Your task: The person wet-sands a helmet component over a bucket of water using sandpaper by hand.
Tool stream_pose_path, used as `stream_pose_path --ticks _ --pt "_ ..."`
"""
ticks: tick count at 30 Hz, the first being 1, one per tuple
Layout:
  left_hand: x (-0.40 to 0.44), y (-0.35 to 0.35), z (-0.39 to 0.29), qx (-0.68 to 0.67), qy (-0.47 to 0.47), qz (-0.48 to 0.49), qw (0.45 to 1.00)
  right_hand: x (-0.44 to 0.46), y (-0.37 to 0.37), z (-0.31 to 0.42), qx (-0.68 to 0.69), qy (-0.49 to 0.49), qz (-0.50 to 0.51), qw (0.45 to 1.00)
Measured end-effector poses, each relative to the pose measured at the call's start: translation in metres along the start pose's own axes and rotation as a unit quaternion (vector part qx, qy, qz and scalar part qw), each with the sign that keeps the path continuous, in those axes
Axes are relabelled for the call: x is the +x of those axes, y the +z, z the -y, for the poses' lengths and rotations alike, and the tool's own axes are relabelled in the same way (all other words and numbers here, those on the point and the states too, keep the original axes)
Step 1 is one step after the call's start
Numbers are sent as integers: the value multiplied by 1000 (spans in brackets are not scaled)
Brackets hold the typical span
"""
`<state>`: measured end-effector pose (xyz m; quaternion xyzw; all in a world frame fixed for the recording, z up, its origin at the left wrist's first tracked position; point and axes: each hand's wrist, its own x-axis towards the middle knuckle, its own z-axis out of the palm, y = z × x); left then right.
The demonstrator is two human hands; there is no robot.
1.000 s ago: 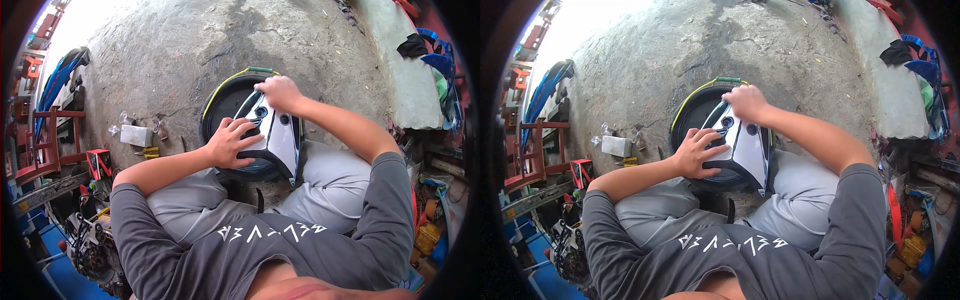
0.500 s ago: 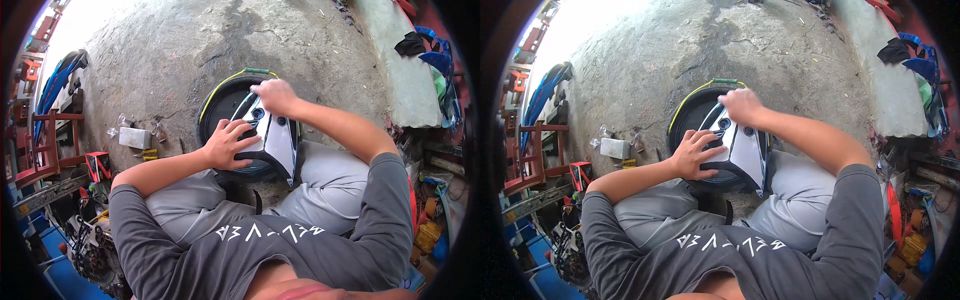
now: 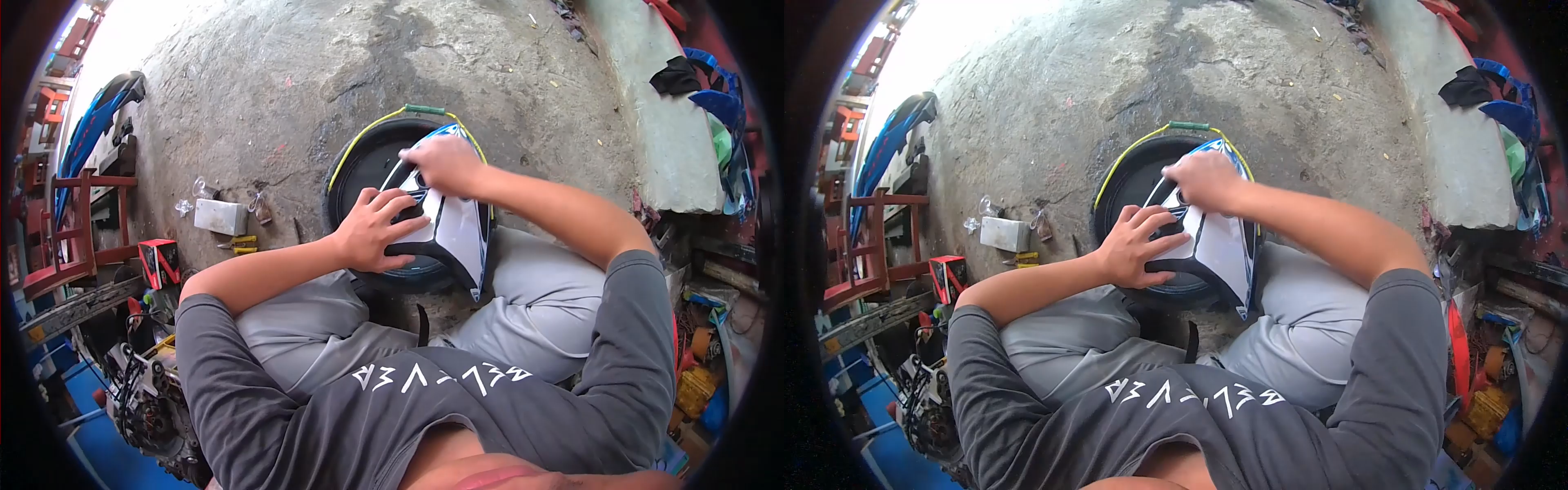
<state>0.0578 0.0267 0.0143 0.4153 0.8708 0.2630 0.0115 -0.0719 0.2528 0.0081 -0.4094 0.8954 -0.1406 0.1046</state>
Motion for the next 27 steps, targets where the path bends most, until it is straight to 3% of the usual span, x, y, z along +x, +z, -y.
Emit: stream_pose_path --ticks 3,8,11,12,15,17,18,21,23,27 --pt "0 -1 -1 -1 -5 2 1000 7 -6 -28 -3 86 -23 996" --pt "0 2 3 -11 2 -4 1000 2 5 6 -25 -13 7 1000" --pt "0 -1 1 -7 -8 8 1000 -2 -3 -6 -3 6 -39 999" --pt "-1 -1 1 -6 -8 6 1000 3 2 -25 -51 18 -44 998" --pt "0 0 2 -6 -4 -1 1000 4 -11 -26 -80 70 -11 994" --pt "0 2 3 -8 -1 -1 1000 -1 5 -9 -35 14 -33 999" --pt "1 2 3 -8 -1 0 1000 -2 2 5 -69 -18 7 997" --pt "-1 -1 2 -6 -5 4 1000 -4 -3 -5 -18 -30 -24 999" --pt "0 -1 1 -3 -5 -2 1000 2 -9 -31 -59 45 -15 997" --pt "-1 2 2 -3 2 -1 1000 -2 6 -21 -51 4 -55 997"
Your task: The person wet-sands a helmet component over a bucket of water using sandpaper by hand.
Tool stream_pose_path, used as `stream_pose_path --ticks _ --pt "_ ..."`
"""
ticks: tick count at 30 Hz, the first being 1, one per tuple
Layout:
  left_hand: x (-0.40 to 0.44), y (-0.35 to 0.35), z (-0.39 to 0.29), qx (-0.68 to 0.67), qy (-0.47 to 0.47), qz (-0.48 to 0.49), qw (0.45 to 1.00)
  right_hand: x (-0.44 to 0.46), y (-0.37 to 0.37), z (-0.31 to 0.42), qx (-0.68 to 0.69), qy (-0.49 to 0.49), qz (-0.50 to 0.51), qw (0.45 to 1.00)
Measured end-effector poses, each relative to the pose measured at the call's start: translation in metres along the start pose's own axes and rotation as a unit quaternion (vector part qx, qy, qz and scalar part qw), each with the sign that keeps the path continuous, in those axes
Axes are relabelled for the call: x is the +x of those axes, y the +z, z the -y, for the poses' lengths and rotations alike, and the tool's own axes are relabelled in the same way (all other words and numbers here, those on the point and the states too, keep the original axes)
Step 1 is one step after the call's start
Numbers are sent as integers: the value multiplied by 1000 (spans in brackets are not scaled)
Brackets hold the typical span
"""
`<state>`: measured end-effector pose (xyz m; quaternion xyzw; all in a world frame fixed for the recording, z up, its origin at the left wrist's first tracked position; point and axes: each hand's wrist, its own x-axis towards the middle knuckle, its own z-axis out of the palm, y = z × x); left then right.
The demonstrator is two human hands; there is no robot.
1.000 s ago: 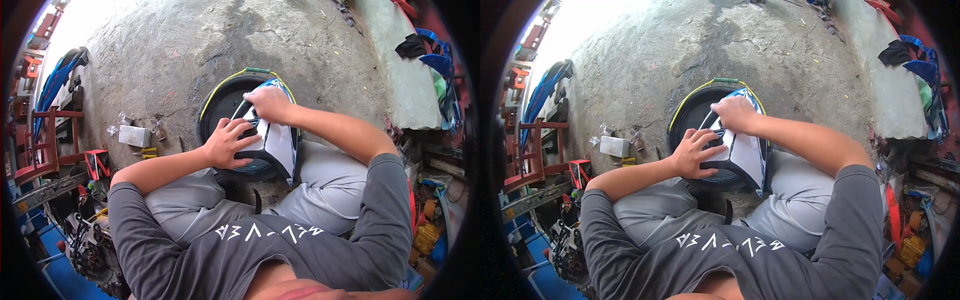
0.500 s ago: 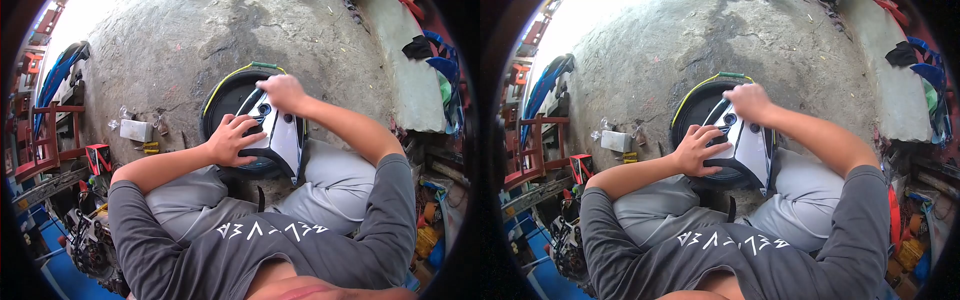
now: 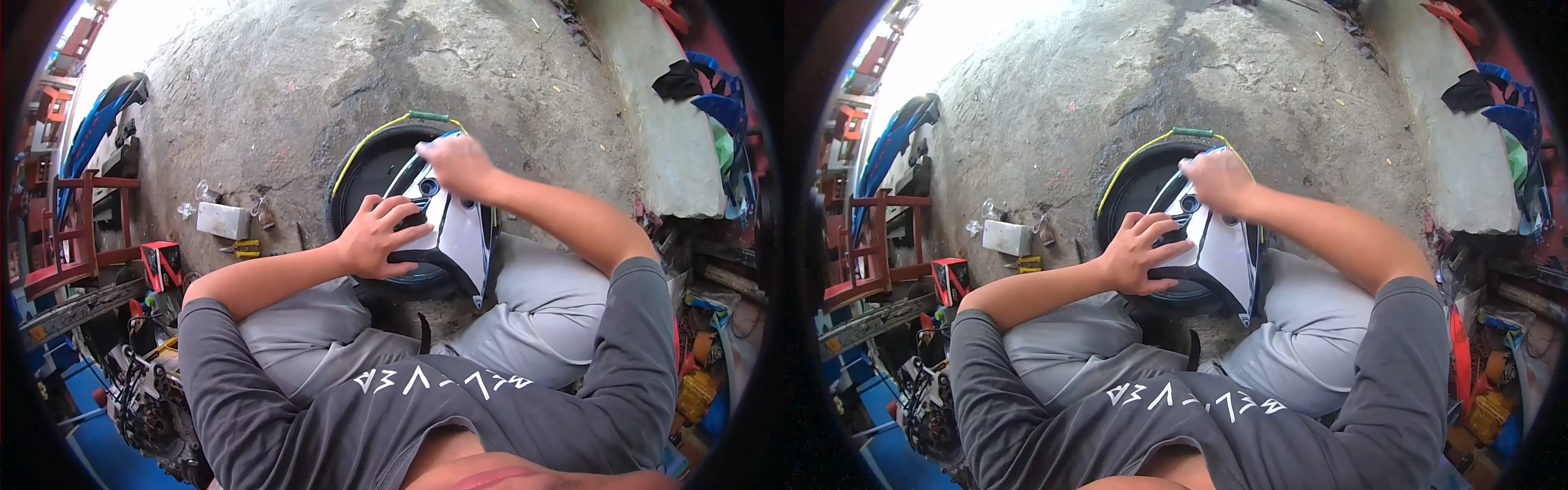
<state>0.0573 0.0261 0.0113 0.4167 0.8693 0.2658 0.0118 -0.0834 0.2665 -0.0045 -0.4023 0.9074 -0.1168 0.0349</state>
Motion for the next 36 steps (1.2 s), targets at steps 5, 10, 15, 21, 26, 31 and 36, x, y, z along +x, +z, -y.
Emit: stream_pose_path --ticks 5,10,15,21,26,31,36 --pt "1 -4 -1 1 -9 13 1000 -1 -12 9 3 -26 36 999" --pt "1 -3 -1 4 -7 11 1000 3 -9 -1 -23 24 33 999" --pt "-1 -1 1 2 -2 8 1000 -6 -7 19 12 -57 19 998" --pt "1 -4 -1 0 -4 9 1000 2 -15 -10 -9 32 34 999" --pt "0 -1 0 -2 1 0 1000 -7 -14 15 3 -62 35 997" --pt "-1 -3 -1 0 -2 -1 1000 1 -11 -12 -42 31 26 998" --pt "1 -2 1 0 4 1 1000 -3 -11 26 -5 -55 24 998"
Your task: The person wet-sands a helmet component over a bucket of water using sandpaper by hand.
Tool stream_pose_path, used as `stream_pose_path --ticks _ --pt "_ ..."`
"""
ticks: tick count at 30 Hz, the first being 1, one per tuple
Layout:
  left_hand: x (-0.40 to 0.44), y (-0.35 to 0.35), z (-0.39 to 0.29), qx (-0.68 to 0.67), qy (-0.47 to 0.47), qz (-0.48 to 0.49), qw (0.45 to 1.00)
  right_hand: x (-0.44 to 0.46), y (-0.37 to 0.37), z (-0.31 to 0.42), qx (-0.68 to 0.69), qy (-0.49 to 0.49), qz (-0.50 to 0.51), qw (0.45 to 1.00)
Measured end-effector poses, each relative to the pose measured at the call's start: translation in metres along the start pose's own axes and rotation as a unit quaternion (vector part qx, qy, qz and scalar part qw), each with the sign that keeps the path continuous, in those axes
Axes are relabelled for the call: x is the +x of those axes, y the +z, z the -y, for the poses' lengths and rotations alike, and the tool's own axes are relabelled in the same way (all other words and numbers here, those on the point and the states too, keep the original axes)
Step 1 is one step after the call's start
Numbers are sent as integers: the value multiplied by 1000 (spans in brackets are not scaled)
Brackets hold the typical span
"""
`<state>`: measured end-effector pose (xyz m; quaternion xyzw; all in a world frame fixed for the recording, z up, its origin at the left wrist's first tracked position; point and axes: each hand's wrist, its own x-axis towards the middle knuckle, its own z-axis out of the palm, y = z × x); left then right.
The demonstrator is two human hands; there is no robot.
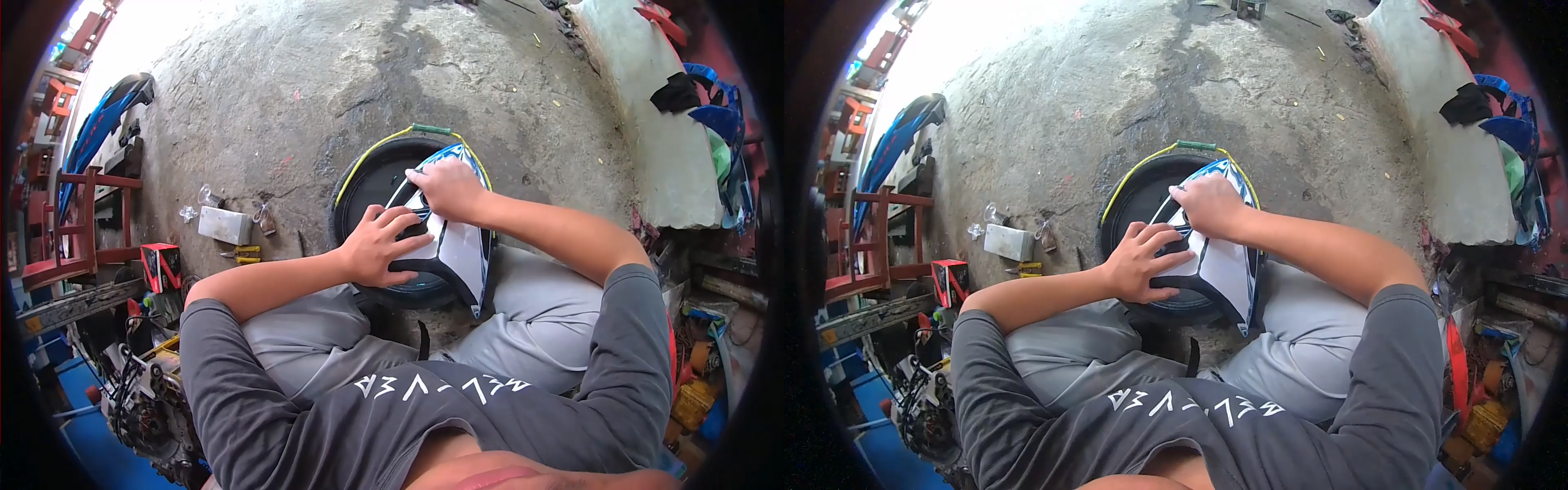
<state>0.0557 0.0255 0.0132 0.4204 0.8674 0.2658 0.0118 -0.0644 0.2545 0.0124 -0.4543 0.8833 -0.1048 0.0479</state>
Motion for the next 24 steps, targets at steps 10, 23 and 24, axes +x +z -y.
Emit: stream_pose_path --ticks 10,23,24 --pt "1 0 0 6 -1 0 1000 2 7 2 14 3 7 1000" --pt "0 -2 0 -3 -2 0 1000 2 -2 -4 14 19 32 999" --pt "0 -2 -2 -7 -8 4 1000 3 -5 -16 20 47 35 998"
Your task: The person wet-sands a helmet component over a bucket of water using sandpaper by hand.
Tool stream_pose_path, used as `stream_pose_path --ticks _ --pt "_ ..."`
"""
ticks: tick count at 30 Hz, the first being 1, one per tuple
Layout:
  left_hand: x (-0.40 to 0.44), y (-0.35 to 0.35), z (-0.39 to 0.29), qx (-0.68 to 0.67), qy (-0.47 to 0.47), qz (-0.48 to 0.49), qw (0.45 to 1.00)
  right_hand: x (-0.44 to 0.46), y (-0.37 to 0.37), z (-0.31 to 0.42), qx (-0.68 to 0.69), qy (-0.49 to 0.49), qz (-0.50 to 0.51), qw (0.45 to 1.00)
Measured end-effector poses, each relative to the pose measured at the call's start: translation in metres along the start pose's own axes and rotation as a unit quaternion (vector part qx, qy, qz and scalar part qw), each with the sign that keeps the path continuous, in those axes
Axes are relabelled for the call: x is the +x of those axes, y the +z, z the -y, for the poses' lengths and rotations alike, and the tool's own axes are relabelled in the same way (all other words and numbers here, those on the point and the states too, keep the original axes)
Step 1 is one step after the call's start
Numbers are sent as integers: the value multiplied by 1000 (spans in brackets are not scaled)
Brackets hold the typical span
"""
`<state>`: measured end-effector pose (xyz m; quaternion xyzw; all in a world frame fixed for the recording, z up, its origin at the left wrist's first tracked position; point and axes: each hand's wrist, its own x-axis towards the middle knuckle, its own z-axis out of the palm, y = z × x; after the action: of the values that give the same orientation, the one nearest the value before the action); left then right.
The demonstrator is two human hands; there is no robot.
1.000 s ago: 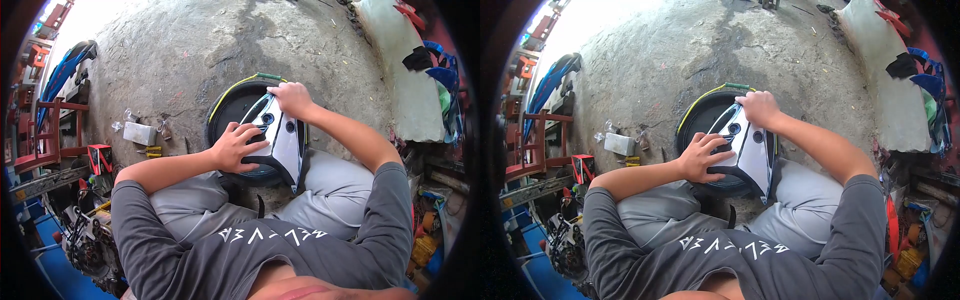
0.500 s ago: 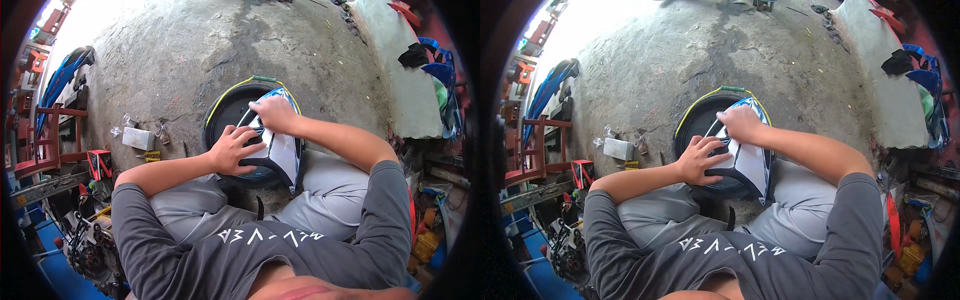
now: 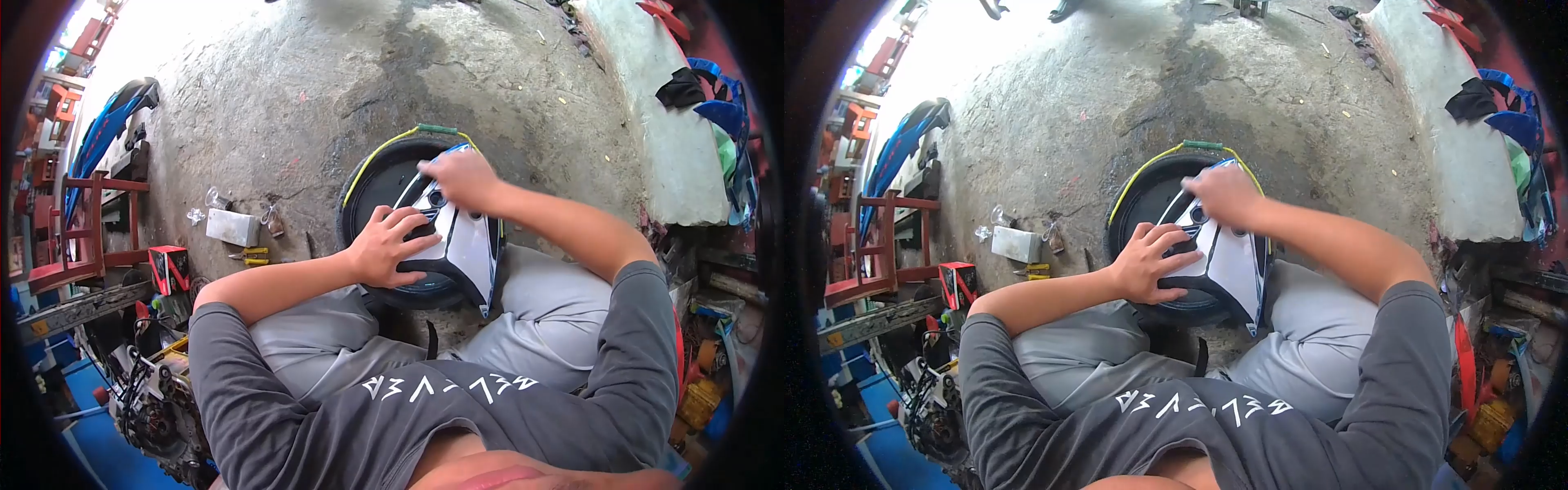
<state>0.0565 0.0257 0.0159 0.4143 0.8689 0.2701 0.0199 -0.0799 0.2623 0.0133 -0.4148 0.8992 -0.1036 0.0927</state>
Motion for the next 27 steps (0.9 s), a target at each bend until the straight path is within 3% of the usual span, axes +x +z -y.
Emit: stream_pose_path --ticks 4,10,14,20,22,27 --pt "0 1 1 3 3 -1 1000 3 -3 -18 -18 75 2 997" --pt "-1 3 3 8 13 -14 1000 -9 -5 14 7 -36 3 999" --pt "-1 2 1 4 13 -20 1000 1 -10 -26 -12 69 9 997" --pt "-2 5 4 13 19 -23 999 -7 6 16 -29 -59 -21 998" --pt "-1 1 1 13 13 -17 1000 -2 5 0 23 -11 -10 1000" --pt "-2 4 2 14 14 -17 1000 2 1 -18 -7 50 -12 999"
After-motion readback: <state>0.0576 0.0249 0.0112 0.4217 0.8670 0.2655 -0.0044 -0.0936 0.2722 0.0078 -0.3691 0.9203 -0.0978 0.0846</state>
